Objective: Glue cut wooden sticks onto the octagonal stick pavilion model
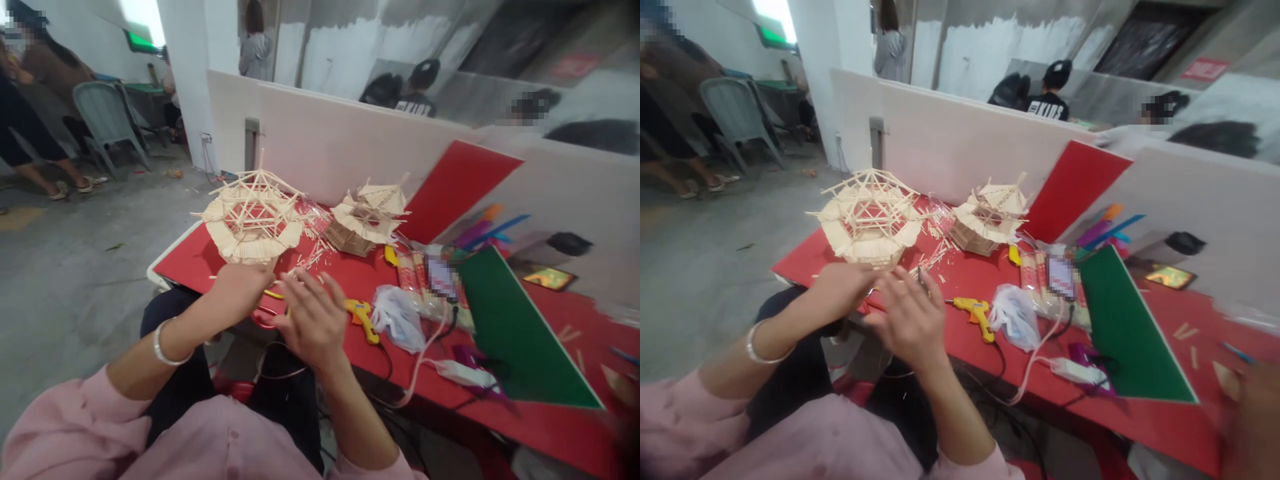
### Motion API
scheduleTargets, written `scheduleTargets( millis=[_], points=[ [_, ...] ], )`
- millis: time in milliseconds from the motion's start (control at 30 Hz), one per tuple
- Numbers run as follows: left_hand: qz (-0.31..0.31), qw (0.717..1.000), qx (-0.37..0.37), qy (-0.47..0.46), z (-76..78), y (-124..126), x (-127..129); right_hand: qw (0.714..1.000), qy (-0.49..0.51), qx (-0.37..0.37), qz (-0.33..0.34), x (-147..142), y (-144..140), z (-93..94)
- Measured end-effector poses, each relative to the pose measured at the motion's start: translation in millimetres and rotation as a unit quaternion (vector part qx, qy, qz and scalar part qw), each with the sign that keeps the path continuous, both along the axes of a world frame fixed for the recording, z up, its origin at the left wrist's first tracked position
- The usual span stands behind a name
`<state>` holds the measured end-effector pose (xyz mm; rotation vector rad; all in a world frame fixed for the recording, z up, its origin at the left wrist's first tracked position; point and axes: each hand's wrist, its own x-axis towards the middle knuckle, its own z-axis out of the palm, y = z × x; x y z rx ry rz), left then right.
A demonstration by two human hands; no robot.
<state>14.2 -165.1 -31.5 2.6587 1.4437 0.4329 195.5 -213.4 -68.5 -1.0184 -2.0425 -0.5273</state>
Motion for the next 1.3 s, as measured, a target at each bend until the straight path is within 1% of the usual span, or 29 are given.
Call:
scheduleTargets(
  millis=[33, 67, 100, 133, 167, 200, 233, 267, 300, 333, 400, 533, 633, 733, 800, 867, 900, 933, 967, 1000, 1033, 1067, 1100, 1133, 1167, 1200, 1233, 1267, 1300],
  points=[
    [-0.008, 1.0, 0.011, 0.004, 2.6, 2.0, -7.5, 0.996, 0.036, -0.004, -0.076, 22.4, -0.3, -7.3],
    [-0.003, 1.0, 0.018, 0.005, 4.3, 4.7, -14.1, 0.983, 0.067, -0.016, -0.169, 43.9, -2.1, -16.6],
    [0.006, 0.999, 0.03, -0.014, 5.1, 7.8, -19.2, 0.957, 0.077, -0.065, -0.271, 63.6, -4.9, -27.1],
    [0.015, 0.998, 0.04, -0.038, 5.0, 10.9, -23.0, 0.917, 0.068, -0.142, -0.366, 80.9, -7.9, -37.8],
    [0.022, 0.997, 0.045, -0.063, 4.3, 13.9, -25.4, 0.865, 0.049, -0.234, -0.442, 95.7, -10.4, -47.9],
    [0.028, 0.995, 0.046, -0.085, 3.2, 16.5, -26.8, 0.802, 0.023, -0.334, -0.494, 107.6, -12.1, -56.9],
    [0.036, 0.993, 0.046, -0.102, 2.0, 18.8, -27.5, 0.749, 0.001, -0.417, -0.515, 116.8, -12.7, -64.4],
    [0.044, 0.991, 0.048, -0.113, 0.9, 20.8, -28.2, 0.728, -0.009, -0.453, -0.515, 123.5, -12.2, -70.3],
    [0.053, 0.99, 0.054, -0.121, 0.1, 22.4, -29.0, 0.715, -0.016, -0.474, -0.513, 128.1, -10.9, -74.5],
    [0.061, 0.988, 0.063, -0.126, -0.2, 23.7, -30.3, 0.714, -0.02, -0.483, -0.507, 131.1, -9.2, -77.4],
    [0.075, 0.985, 0.09, -0.129, 0.5, 25.4, -34.6, 0.72, -0.025, -0.485, -0.496, 134.5, -5.1, -80.4],
    [0.088, 0.978, 0.13, -0.136, 5.8, 29.4, -45.8, 0.727, -0.023, -0.489, -0.482, 139.6, 2.1, -85.2],
    [0.096, 0.971, 0.149, -0.158, 10.3, 38.4, -51.6, 0.735, -0.001, -0.478, -0.481, 143.0, 5.6, -90.5],
    [0.085, 0.966, 0.173, -0.173, 15.9, 51.9, -55.8, 0.747, 0.013, -0.46, -0.48, 145.3, 4.7, -94.6],
    [0.07, 0.966, 0.188, -0.161, 21.0, 60.2, -58.9, 0.763, 0.061, -0.419, -0.488, 147.1, 1.2, -95.1],
    [0.052, 0.969, 0.199, -0.135, 26.5, 66.8, -62.0, 0.765, 0.169, -0.376, -0.495, 148.0, -2.8, -92.5],
    [0.042, 0.971, 0.203, -0.122, 29.0, 69.3, -63.2, 0.76, 0.241, -0.358, -0.486, 147.0, -4.2, -89.2],
    [0.033, 0.972, 0.207, -0.109, 31.0, 71.4, -64.0, 0.752, 0.319, -0.347, -0.461, 144.3, -4.6, -84.3],
    [0.028, 0.972, 0.211, -0.1, 32.7, 73.2, -64.3, 0.744, 0.395, -0.346, -0.414, 139.2, -3.8, -77.7],
    [0.027, 0.972, 0.214, -0.092, 33.9, 74.7, -64.0, 0.734, 0.47, -0.346, -0.347, 131.5, -1.4, -69.3],
    [0.029, 0.972, 0.216, -0.083, 34.7, 75.8, -63.3, 0.719, 0.541, -0.351, -0.258, 121.0, 2.4, -59.4],
    [0.033, 0.973, 0.217, -0.074, 35.3, 76.6, -62.1, 0.692, 0.604, -0.36, -0.161, 107.9, 7.8, -48.4],
    [0.039, 0.973, 0.217, -0.064, 35.9, 76.9, -60.7, 0.652, 0.657, -0.373, -0.069, 92.7, 14.6, -36.8],
    [0.045, 0.974, 0.215, -0.055, 36.4, 76.9, -59.2, 0.606, 0.698, -0.382, 0.0, 76.1, 22.3, -25.5],
    [0.051, 0.974, 0.214, -0.047, 37.0, 76.5, -57.8, 0.565, 0.73, -0.381, 0.047, 58.6, 30.5, -15.1],
    [0.053, 0.975, 0.212, -0.041, 37.7, 75.8, -56.6, 0.535, 0.757, -0.367, 0.078, 41.3, 38.6, -6.2],
    [0.055, 0.975, 0.211, -0.038, 38.4, 75.0, -55.9, 0.514, 0.771, -0.36, 0.106, 24.8, 46.2, 0.6],
    [0.056, 0.975, 0.212, -0.038, 39.2, 74.0, -55.7, 0.502, 0.774, -0.364, 0.13, 9.9, 52.7, 5.2],
    [0.056, 0.975, 0.213, -0.04, 40.0, 73.0, -56.1, 0.497, 0.772, -0.369, 0.146, -2.9, 57.8, 7.6]
  ],
)
